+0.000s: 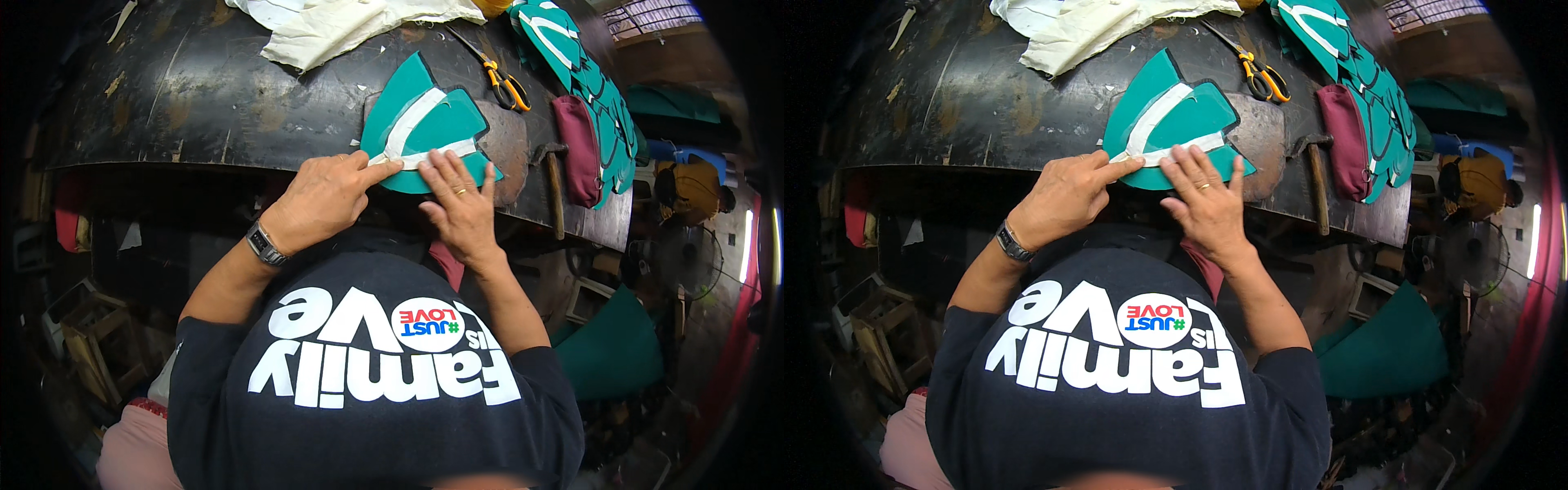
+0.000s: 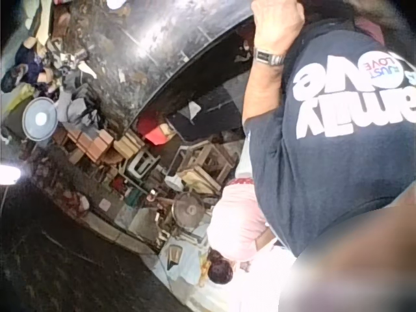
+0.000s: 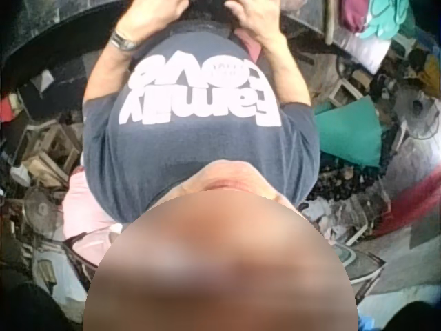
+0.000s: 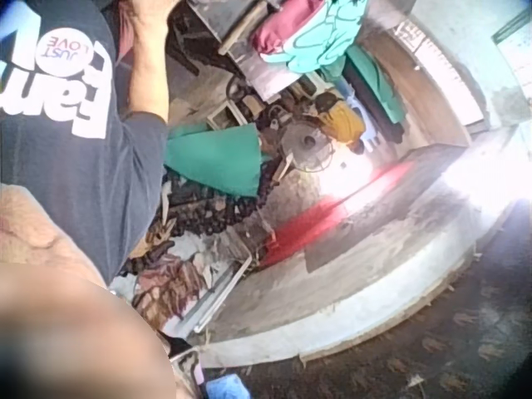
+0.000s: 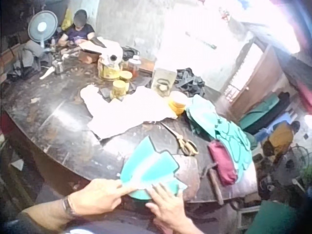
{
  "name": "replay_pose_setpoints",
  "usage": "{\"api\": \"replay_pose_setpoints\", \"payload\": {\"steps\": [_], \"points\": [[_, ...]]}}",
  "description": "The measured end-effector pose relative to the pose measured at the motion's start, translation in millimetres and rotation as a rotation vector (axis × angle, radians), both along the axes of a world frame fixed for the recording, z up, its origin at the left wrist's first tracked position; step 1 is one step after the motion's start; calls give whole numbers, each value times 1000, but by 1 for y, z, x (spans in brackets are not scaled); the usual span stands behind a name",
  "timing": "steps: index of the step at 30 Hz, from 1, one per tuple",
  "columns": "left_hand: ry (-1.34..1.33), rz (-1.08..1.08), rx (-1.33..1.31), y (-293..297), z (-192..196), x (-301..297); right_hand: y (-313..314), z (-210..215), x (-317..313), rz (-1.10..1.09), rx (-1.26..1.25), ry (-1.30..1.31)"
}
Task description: The person applies white tape to green foam pieces, trims the tape with scissors, and uses a hammer to press the tape into place. They then cut strips from a white fabric and continue assembling the foam parts with the tape.
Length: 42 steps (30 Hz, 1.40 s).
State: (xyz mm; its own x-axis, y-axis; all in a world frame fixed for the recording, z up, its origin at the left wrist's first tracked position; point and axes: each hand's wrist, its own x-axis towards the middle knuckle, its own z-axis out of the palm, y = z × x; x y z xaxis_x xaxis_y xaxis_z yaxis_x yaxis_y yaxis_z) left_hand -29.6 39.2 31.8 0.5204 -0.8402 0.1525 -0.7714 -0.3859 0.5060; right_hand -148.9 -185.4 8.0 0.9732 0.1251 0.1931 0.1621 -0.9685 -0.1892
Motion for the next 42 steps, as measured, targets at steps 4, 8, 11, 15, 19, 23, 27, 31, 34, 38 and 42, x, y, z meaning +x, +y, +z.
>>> {"api": "replay_pose_setpoints", "payload": {"steps": [4, 8, 11, 15, 19, 23, 27, 31, 34, 38, 42], "points": [[-18, 2, -39, 1, -2, 0, -41, -3, -1, -158, -19, -40], [-12, 21, -31, 5, -11, -6, -103, -10, -3, -447, -120, -269], [-12, 37, -139, 8, -19, -9, -140, -16, -14, -886, -284, 11], [28, 86, -304, 12, -30, -7, -155, 2, -23, -835, -16, -68], [3, 103, -412, 9, -37, 3, -99, 28, -11, -522, 781, -295], [81, 77, -473, 0, -41, 4, -15, 35, 3, -191, 692, -172], [96, 79, -471, 0, -43, 7, 10, 40, 23, -67, 458, -15], [56, 88, -486, 2, -43, 6, 13, 47, 14, -59, 617, -115], [13, 82, -470, 0, -45, 6, 16, 46, 5, -156, 358, 62], [-65, 62, -355, -4, -46, 8, 2, 49, -11, -251, 540, -9], [-55, 67, -377, -7, -48, 10, -4, 39, -15, -291, 583, -121]]}}
